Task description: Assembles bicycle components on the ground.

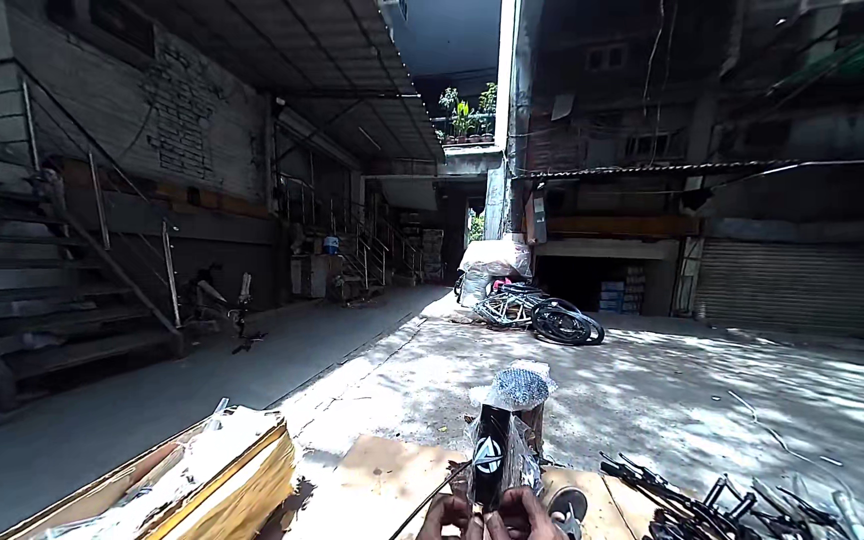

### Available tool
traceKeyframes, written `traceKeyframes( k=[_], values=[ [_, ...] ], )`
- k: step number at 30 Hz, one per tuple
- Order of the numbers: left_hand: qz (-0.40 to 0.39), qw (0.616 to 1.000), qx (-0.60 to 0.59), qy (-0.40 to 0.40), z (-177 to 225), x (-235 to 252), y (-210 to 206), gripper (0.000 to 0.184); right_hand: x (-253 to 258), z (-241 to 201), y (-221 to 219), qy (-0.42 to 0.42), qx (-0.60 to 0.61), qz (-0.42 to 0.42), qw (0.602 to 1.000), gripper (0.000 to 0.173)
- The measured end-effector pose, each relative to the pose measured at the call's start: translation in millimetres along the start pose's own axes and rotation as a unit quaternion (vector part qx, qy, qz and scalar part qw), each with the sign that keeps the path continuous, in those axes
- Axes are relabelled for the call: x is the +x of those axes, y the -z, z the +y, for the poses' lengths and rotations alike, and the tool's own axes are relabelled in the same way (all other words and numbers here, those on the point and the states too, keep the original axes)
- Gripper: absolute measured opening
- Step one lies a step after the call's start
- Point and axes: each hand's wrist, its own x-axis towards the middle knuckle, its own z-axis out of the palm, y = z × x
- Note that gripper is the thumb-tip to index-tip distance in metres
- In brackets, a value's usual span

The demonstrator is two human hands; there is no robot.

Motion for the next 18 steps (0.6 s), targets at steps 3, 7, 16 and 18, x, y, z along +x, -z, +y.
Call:
traceKeyframes(
  k=[3,7,16,18],
  values=[
    [-0.001,0.995,0.086,-0.055,17.0,11.6,7.1,0.014,5.1,-8.6,-6.5,0.005,-0.087,0.03,0.996,0.026],
    [0.003,0.986,0.147,-0.085,8.4,17.6,12.3,0.019,-5.0,-14.2,-8.0,-0.004,-0.145,0.026,0.989,0.021],
    [-0.003,0.997,0.014,-0.079,-4.0,9.0,3.0,0.025,-8.7,-7.3,-32.3,-0.132,0.183,0.032,0.974,0.023],
    [-0.002,0.998,0.015,-0.059,-2.7,8.4,5.2,0.027,-7.2,-9.3,-40.9,-0.147,0.263,0.036,0.953,0.027]
  ],
)
